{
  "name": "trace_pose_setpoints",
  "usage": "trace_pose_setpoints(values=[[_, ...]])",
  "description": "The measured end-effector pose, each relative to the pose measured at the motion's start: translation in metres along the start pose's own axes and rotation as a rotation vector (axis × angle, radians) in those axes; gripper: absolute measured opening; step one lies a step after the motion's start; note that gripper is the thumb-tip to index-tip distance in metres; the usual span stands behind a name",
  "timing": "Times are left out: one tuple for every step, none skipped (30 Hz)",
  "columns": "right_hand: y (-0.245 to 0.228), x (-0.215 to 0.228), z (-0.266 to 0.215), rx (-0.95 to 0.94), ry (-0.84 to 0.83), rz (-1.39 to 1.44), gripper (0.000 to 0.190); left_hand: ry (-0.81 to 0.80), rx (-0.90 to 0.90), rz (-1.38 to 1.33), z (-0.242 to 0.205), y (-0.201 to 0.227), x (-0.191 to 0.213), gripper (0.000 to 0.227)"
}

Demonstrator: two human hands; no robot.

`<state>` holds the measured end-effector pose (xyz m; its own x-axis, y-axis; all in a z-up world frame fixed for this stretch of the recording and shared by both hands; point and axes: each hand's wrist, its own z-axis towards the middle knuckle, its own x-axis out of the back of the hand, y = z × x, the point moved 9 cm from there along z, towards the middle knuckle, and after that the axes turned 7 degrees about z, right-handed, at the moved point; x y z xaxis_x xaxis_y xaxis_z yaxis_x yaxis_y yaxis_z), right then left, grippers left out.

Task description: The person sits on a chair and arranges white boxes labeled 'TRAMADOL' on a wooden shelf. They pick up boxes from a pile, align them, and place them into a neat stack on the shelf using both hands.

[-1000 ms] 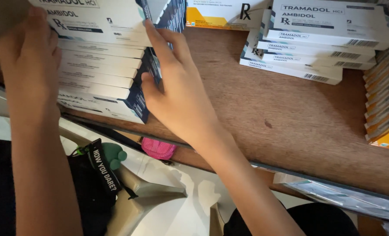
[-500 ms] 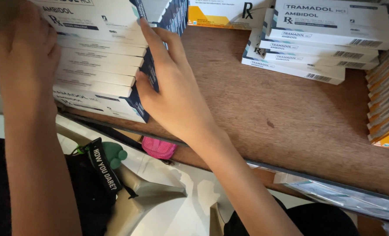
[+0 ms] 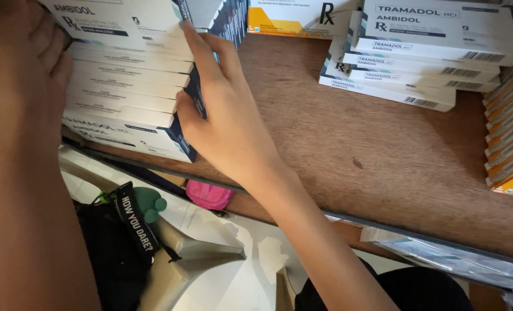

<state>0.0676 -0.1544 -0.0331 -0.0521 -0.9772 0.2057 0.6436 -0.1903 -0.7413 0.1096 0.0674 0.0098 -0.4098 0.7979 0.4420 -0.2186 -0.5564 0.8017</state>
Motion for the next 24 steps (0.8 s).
trace_pose_setpoints(values=[[0.001,0.001,0.0,-0.001,0.0,-0.001,0.071,-0.001,0.0,0.0,0.001,-0.004,0.0,0.07],[0.001,0.001,0.0,0.012,0.001,0.0,0.071,0.002,-0.012,-0.006,0.002,-0.007,0.0,0.069],[0.0,0.001,0.0,0.025,0.002,0.0,0.071,0.006,-0.023,-0.011,0.003,-0.009,0.001,0.068],[0.0,0.003,-0.001,0.025,0.003,0.001,0.071,0.005,-0.024,-0.01,0.006,-0.019,0.002,0.068],[-0.001,0.005,-0.001,0.028,-0.004,0.011,0.069,0.016,-0.076,-0.028,0.008,-0.023,0.005,0.063],[-0.001,0.007,-0.002,0.03,-0.009,0.018,0.066,0.025,-0.128,-0.05,0.01,-0.028,0.006,0.058],[0.0,0.014,-0.003,0.029,-0.006,0.015,0.066,0.022,-0.129,-0.053,0.009,-0.029,0.006,0.058],[-0.001,0.02,-0.004,0.034,-0.006,-0.017,0.064,0.077,-0.141,-0.004,0.006,-0.029,0.01,0.053],[-0.001,0.026,-0.005,0.038,-0.006,-0.049,0.061,0.132,-0.153,0.043,0.003,-0.029,0.015,0.048],[-0.004,0.035,-0.006,0.038,-0.006,-0.05,0.061,0.131,-0.153,0.043,-0.003,-0.023,0.013,0.048],[-0.006,0.045,-0.007,0.024,-0.005,-0.116,0.062,0.115,-0.21,0.036,-0.008,-0.013,0.01,0.044],[-0.008,0.055,-0.007,0.011,-0.003,-0.184,0.062,0.099,-0.267,0.027,-0.014,-0.002,0.006,0.041],[-0.007,0.066,-0.01,0.011,-0.003,-0.187,0.062,0.098,-0.268,0.023,-0.022,0.011,0.001,0.041],[-0.005,0.078,-0.013,0.01,0.006,-0.233,0.061,0.111,-0.268,0.067,-0.03,0.024,-0.004,0.039],[-0.004,0.09,-0.017,0.008,0.015,-0.278,0.06,0.124,-0.268,0.11,-0.039,0.037,-0.009,0.036],[-0.004,0.101,-0.019,0.008,0.017,-0.284,0.06,0.122,-0.27,0.105,-0.041,0.036,-0.016,0.036],[-0.005,0.112,-0.022,0.014,0.03,-0.283,0.058,0.089,-0.344,0.043,-0.045,0.041,-0.025,0.036],[-0.006,0.124,-0.024,0.02,0.044,-0.282,0.055,0.054,-0.418,-0.023,-0.05,0.046,-0.034,0.035],[-0.008,0.133,-0.026,0.019,0.046,-0.286,0.055,0.052,-0.42,-0.027,-0.053,0.056,-0.042,0.035],[-0.008,0.142,-0.027,-0.008,0.054,-0.263,0.055,0.024,-0.441,-0.046,-0.057,0.069,-0.052,0.034],[-0.009,0.152,-0.029,-0.036,0.062,-0.24,0.055,-0.003,-0.461,-0.065,-0.062,0.081,-0.062,0.034],[-0.008,0.16,-0.03,-0.036,0.066,-0.243,0.055,-0.006,-0.464,-0.068,-0.065,0.091,-0.072,0.034],[-0.006,0.17,-0.031,-0.061,0.082,-0.26,0.056,-0.031,-0.461,-0.1,-0.068,0.101,-0.083,0.034],[-0.003,0.18,-0.033,-0.085,0.098,-0.277,0.056,-0.055,-0.458,-0.132,-0.071,0.111,-0.094,0.034]])
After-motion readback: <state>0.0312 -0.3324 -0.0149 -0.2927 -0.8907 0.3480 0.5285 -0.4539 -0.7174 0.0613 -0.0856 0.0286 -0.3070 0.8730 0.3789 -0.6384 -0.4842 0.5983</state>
